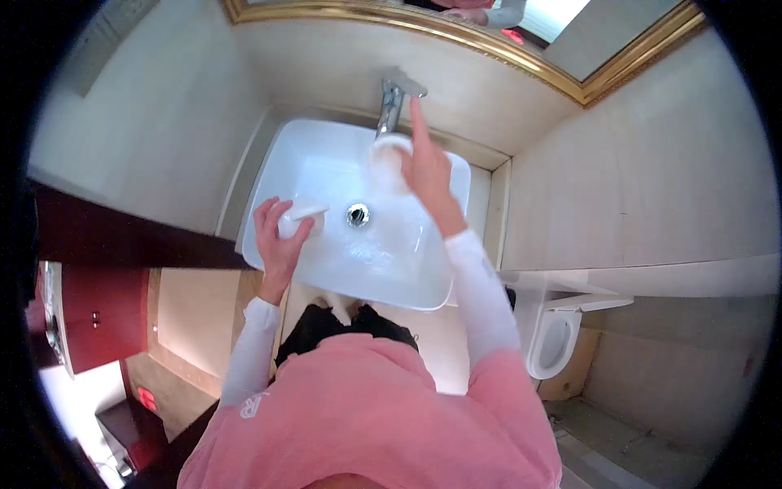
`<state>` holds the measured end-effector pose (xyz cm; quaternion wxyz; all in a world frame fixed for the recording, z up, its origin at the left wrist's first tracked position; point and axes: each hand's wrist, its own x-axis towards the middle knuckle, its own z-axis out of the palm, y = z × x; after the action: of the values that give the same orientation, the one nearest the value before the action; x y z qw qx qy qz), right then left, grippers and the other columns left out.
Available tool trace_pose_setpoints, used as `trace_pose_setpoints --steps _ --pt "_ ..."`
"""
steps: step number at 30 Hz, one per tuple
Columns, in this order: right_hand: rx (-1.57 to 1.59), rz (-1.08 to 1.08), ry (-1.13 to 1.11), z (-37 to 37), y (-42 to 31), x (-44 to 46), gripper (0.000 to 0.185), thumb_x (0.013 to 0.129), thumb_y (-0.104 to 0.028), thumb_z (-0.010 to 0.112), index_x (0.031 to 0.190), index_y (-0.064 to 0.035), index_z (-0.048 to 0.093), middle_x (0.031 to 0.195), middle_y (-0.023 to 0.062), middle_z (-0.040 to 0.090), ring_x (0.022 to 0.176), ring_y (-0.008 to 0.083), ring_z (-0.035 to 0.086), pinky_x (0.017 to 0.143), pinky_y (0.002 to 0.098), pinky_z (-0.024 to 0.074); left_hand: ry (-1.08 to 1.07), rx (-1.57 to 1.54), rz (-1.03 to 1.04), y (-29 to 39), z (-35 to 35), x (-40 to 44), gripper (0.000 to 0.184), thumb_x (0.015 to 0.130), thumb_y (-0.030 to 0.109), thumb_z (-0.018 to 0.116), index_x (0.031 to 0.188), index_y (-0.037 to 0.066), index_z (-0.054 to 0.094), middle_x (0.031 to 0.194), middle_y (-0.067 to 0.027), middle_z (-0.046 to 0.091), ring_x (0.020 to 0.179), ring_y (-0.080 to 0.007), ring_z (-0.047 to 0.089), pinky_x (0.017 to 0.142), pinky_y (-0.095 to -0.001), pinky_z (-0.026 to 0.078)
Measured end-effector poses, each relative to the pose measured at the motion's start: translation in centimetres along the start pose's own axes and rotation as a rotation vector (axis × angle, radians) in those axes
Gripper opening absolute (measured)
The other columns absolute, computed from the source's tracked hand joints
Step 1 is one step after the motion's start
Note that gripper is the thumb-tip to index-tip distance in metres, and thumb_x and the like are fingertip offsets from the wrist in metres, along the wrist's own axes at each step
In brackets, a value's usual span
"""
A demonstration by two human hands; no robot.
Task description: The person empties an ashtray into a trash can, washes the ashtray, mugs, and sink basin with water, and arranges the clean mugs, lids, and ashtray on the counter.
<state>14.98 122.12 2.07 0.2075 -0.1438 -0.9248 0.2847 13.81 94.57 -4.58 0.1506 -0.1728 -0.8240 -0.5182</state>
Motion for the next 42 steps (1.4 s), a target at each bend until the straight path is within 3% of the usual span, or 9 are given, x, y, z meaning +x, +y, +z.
trace_pose_setpoints --steps 8,14,19,24,28,30,32,37,42 --pt "-0.524 -0.007 -0.075 4.2 0.1 1.5 0.076 0.084 -0.018 0.063 0.147 -0.014 0.021 0.079 0.0192 0.066 0.071 0.0376 0.064 0.062 0.0475 0.0481 0.197 -0.039 0.086 -1.7 -7.9 -2.5 0.048 0.063 0.008 0.084 0.106 0.009 0.063 0.121 -0.0139 0.05 0.102 -0.0273 0.056 0.08 -0.036 0.05" --pt "-0.474 -0.06 -0.092 5.7 -3.0 -3.9 0.064 0.083 -0.011 0.059 0.142 -0.0124 0.033 0.087 0.016 0.067 0.076 0.0336 0.065 0.065 0.0458 0.0493 0.262 0.09 0.18 -3.3 -18.0 -5.4 0.047 0.06 0.008 0.084 0.103 0.009 0.065 0.12 -0.0161 0.052 0.102 -0.0308 0.057 0.079 -0.0376 0.051" --pt "-0.624 -0.552 -0.041 5.3 -4.8 -9.2 0.053 0.078 0.001 0.054 0.129 -0.0134 0.053 0.083 0.0088 0.06 0.076 0.0276 0.06 0.065 0.0409 0.048 0.33 0.296 0.145 -6.4 -26.3 -10.6 0.05 0.056 0.011 0.085 0.103 0.011 0.066 0.12 -0.0181 0.053 0.107 -0.0345 0.055 0.084 -0.0409 0.051" --pt "-0.392 -0.773 -0.043 9.9 -16.8 -18.3 0.043 0.078 0.0 0.058 0.12 -0.0078 0.061 0.075 0.0106 0.056 0.063 0.0286 0.054 0.052 0.0412 0.0411 0.473 0.445 0.029 -6.1 -39.3 -17.6 0.047 0.056 0.018 0.085 0.099 0.012 0.069 0.114 -0.017 0.057 0.1 -0.0325 0.058 0.075 -0.0384 0.052" --pt "-0.05 -0.89 -0.133 20.1 -34.5 -28.2 0.041 0.075 -0.005 0.062 0.116 -0.005 0.063 0.078 0.014 0.058 0.065 0.0309 0.055 0.057 0.0416 0.0445 0.646 0.568 -0.02 -7.4 -52.4 -23.3 0.044 0.053 0.016 0.085 0.094 0.013 0.069 0.111 -0.0131 0.057 0.097 -0.0323 0.058 0.079 -0.0399 0.052" --pt "0.346 -0.775 -0.231 26.0 -43.4 -32.1 0.037 0.078 -0.007 0.06 0.115 -0.0031 0.062 0.082 0.0122 0.061 0.072 0.0281 0.059 0.065 0.0387 0.0482 0.708 0.629 -0.047 -8.0 -57.3 -25.9 0.044 0.053 0.015 0.085 0.093 0.012 0.069 0.109 -0.013 0.057 0.097 -0.0327 0.058 0.078 -0.0396 0.052" --pt "0.623 -0.214 -0.635 27.0 -54.0 -35.9 0.031 0.084 -0.005 0.053 0.114 0.0016 0.06 0.099 0.0138 0.065 0.088 0.0232 0.062 0.082 0.0341 0.0491 0.771 0.661 -0.069 -8.1 -61.4 -28.3 0.044 0.053 0.013 0.085 0.093 0.012 0.068 0.109 -0.0133 0.057 0.098 -0.0331 0.058 0.076 -0.0396 0.053" --pt "1.216 0.498 -1.138 37.7 -64.8 -39.4 0.026 0.087 -0.015 0.054 0.111 -0.0041 0.056 0.1 0.0066 0.06 0.091 0.0182 0.059 0.071 0.0353 0.0514 0.938 0.755 -0.145 -8.3 -69.1 -32.7 0.048 0.053 0.013 0.085 0.097 0.012 0.066 0.11 -0.0139 0.056 0.099 -0.0326 0.057 0.076 -0.0391 0.053" --pt "1.019 0.206 -1.244 43.3 -74.4 -39.4 0.031 0.088 -0.021 0.054 0.114 -0.0048 0.055 0.091 0.0058 0.059 0.076 0.0181 0.061 0.062 0.0355 0.0519 1.071 0.818 -0.219 -10.0 -74.2 -34.7 0.049 0.055 0.014 0.086 0.099 0.013 0.064 0.111 -0.0134 0.055 0.098 -0.0324 0.056 0.077 -0.0401 0.051"
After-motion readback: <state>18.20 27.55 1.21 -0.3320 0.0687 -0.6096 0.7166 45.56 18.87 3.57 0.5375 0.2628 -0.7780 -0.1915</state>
